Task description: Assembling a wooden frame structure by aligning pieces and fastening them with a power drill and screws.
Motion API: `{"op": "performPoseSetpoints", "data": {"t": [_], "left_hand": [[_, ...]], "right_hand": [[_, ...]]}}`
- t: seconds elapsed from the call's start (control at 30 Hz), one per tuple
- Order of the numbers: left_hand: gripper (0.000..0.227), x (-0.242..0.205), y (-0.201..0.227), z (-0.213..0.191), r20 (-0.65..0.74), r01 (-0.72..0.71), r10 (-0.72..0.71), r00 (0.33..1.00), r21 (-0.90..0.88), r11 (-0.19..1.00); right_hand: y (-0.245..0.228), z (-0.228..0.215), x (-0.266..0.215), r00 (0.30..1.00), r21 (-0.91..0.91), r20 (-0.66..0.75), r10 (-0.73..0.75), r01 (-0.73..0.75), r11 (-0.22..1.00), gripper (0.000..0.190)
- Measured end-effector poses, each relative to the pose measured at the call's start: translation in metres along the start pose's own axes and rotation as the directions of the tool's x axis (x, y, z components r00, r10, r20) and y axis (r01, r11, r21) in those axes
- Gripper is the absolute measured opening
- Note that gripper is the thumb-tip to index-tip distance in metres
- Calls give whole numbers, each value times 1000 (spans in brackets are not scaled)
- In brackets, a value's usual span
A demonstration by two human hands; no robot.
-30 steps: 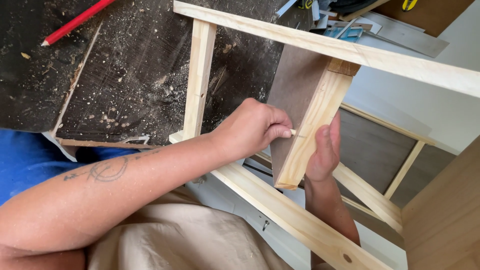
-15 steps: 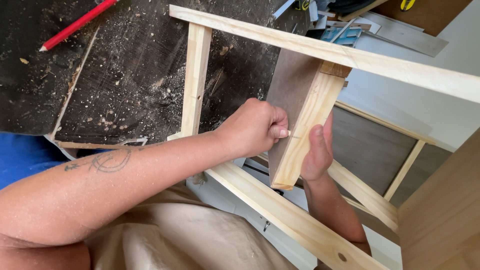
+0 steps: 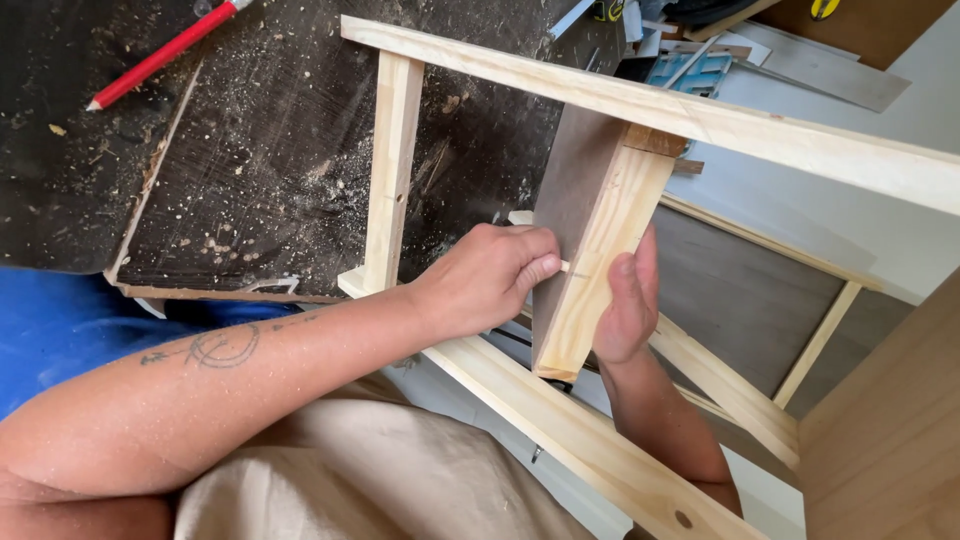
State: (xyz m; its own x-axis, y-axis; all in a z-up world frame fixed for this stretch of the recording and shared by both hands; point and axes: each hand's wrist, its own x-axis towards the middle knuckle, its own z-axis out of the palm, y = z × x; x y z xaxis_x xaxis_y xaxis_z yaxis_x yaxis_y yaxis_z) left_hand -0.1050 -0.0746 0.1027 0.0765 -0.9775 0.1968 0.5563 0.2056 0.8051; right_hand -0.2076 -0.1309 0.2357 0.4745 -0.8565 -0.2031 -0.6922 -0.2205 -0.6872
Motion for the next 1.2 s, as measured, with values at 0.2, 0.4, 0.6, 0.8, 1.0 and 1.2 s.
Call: {"op": "performPoseSetpoints", "data": {"t": [0.2, 0.4, 0.6, 0.8, 1.0, 1.2], "left_hand": [[36, 9, -12, 13, -27, 46, -46, 999, 2, 999], [43, 20, 3, 6, 82, 360, -358, 930, -15, 933], [44, 24, -10, 14, 178, 519, -491, 853, -198, 831], [36, 10, 4, 3, 120, 337, -319, 940, -190, 922], [17, 5, 4, -3, -52, 94, -99, 994, -100, 991], [19, 7, 0, -5, -130, 4, -8, 991, -33, 999]], "right_hand": [[-10, 0, 2, 999, 9, 35, 3, -3, 1000, 64], [-16, 7, 3, 999, 44, 49, 1, -3, 999, 63], [-11, 8, 0, 999, 14, 39, -5, 4, 1000, 63], [-2, -4, -2, 1000, 17, 28, 8, -8, 1000, 64], [5, -12, 0, 999, 111, 42, 14, -19, 994, 64], [6, -11, 0, 1000, 118, 11, 11, -13, 993, 64]]}}
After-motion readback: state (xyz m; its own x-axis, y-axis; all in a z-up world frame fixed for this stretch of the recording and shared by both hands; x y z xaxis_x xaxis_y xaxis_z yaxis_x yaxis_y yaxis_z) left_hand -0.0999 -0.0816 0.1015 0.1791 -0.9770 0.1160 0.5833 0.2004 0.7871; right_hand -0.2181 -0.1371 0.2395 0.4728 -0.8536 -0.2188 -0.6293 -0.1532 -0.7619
